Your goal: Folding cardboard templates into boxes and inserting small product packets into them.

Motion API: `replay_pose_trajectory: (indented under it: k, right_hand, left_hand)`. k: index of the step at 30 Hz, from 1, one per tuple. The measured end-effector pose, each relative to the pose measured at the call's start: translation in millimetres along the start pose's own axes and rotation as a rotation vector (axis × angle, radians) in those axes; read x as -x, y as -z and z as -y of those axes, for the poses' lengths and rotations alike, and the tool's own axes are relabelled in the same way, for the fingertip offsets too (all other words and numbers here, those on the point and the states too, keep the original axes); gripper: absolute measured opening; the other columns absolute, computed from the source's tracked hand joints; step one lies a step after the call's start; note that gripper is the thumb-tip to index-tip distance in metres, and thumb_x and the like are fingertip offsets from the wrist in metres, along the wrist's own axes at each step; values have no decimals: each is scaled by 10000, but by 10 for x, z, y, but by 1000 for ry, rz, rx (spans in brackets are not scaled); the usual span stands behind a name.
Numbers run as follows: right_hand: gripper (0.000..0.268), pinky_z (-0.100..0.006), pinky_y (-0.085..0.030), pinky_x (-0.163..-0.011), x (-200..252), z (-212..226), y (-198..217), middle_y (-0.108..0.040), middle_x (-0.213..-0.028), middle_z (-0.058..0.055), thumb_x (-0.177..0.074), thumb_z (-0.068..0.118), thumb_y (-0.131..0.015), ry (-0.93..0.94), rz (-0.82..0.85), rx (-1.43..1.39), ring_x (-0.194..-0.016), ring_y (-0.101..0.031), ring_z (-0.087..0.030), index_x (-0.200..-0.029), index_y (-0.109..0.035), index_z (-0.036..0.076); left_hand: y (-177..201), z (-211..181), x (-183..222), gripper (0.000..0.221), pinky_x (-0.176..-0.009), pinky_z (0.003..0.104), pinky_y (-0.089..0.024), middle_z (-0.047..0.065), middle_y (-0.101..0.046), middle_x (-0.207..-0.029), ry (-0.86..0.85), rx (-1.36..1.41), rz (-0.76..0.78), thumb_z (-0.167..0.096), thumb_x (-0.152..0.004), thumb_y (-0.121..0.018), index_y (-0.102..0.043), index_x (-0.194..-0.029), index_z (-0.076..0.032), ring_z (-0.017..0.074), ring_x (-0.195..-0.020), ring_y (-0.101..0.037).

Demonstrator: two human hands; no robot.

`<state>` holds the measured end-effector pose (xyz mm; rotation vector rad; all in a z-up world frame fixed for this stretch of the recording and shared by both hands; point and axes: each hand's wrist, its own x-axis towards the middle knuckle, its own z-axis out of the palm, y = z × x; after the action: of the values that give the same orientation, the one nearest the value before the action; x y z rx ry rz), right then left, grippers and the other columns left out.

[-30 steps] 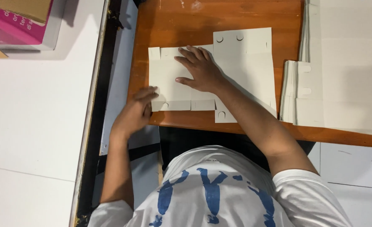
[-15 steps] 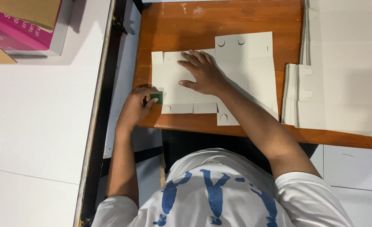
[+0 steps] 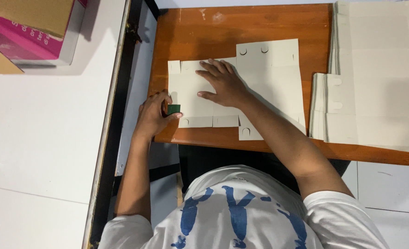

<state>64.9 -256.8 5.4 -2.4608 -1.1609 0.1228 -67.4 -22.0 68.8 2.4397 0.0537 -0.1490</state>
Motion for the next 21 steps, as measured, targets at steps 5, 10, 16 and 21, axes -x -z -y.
replay_pose_trajectory:
  k: [5, 10, 16, 21]
  right_hand:
    - [613, -548, -147, -1265, 30, 5, -1, -362, -1629, -115, -1032, 524, -572, -2, 3, -35, -1543, -239, -316, -1512, -451, 164]
    - [583, -556, -151, -1267, 31, -78, -20, -377, -1611, -122, -1034, 497, -596, 15, -34, -134, -1536, -256, -323, -1487, -482, 148]
    - [543, -545, -172, -1270, 21, -213, -55, -402, -1589, -146, -1032, 429, -625, 21, -59, -252, -1525, -288, -333, -1465, -501, 127]
    - [469, -554, -240, -1247, 45, -259, 14, -449, -1525, -205, -1049, 330, -634, 44, -110, -407, -1480, -363, -383, -1426, -512, 78]
  left_hand:
    - [-72, 71, 38, 499, -914, 514, -428, 171, -576, -956, 33, 28, -69, -198, -811, -879, -540, -1163, -96, 385, -1015, -556]
    - [-42, 105, 71, 538, -837, 465, -440, 158, -520, -910, 22, 113, -83, -135, -810, -871, -542, -1232, -76, 353, -935, -525]
    - [-71, 343, 41, 537, -759, 424, -431, 120, -491, -884, 79, 187, -70, -64, -817, -839, -550, -1270, -79, 292, -836, -489]
    - [-57, 504, 22, 484, -803, 433, -460, 134, -526, -878, -2, 153, -52, -23, -821, -816, -620, -1262, -70, 297, -845, -534]
